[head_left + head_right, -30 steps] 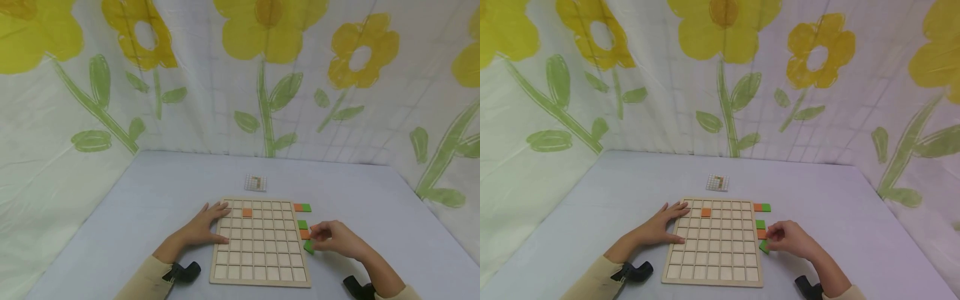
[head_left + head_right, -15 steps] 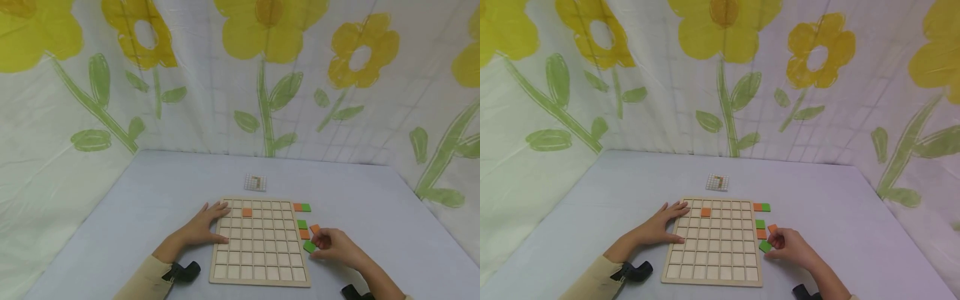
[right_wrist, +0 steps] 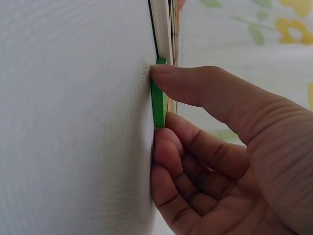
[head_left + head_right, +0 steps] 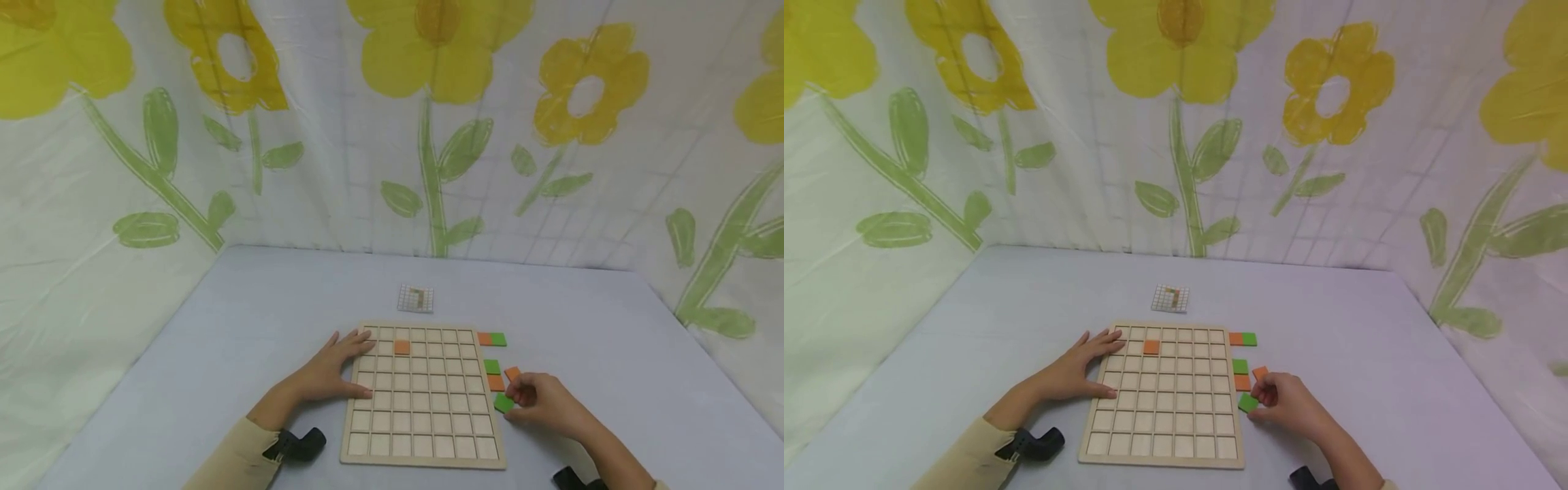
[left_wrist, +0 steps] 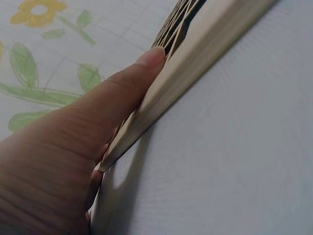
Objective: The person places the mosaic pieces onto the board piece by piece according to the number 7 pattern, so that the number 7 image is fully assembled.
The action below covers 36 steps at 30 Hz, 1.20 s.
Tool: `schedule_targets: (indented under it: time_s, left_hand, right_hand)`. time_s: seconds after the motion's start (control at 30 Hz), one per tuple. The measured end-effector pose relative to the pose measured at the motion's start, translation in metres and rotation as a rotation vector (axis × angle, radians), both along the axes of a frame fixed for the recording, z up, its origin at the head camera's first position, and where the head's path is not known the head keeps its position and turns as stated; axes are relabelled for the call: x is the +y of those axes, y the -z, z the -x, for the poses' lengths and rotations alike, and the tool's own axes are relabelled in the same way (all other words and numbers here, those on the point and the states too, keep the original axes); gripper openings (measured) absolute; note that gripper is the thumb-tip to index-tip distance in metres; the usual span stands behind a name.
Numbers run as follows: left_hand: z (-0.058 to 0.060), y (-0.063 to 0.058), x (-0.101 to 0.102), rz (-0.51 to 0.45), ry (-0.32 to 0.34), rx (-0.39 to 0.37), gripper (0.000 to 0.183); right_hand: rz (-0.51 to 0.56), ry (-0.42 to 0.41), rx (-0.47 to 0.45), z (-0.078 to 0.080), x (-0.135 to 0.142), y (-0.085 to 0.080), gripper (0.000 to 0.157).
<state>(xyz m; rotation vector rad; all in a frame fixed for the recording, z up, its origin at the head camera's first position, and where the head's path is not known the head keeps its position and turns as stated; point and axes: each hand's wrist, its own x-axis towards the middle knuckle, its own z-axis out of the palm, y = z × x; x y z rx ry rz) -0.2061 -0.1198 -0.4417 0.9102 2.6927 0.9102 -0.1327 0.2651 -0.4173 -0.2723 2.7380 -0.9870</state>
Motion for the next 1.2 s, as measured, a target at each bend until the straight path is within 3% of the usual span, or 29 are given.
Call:
schedule_targets:
  time_s: [0.4,0.6,1.2]
  left_hand:
    - [0.0,0.001,-0.001,0.002,-0.007,-0.002,0.09]
    - [0.0,0.001,0.0,0.001,-0.007,-0.005,0.09]
    - [0.001,0.002,0.0,0.011,-0.002,0.013,0.09]
  right_hand:
    - [0.028,-0.111,-0.017,0.006,0.008,-0.008,0.021]
    - [0.067,-0.124,0.0,0.013,0.005,-0.017,0.025]
    - [0.087,-0.245,0.101,0.06,-0.044,-0.038,0.021]
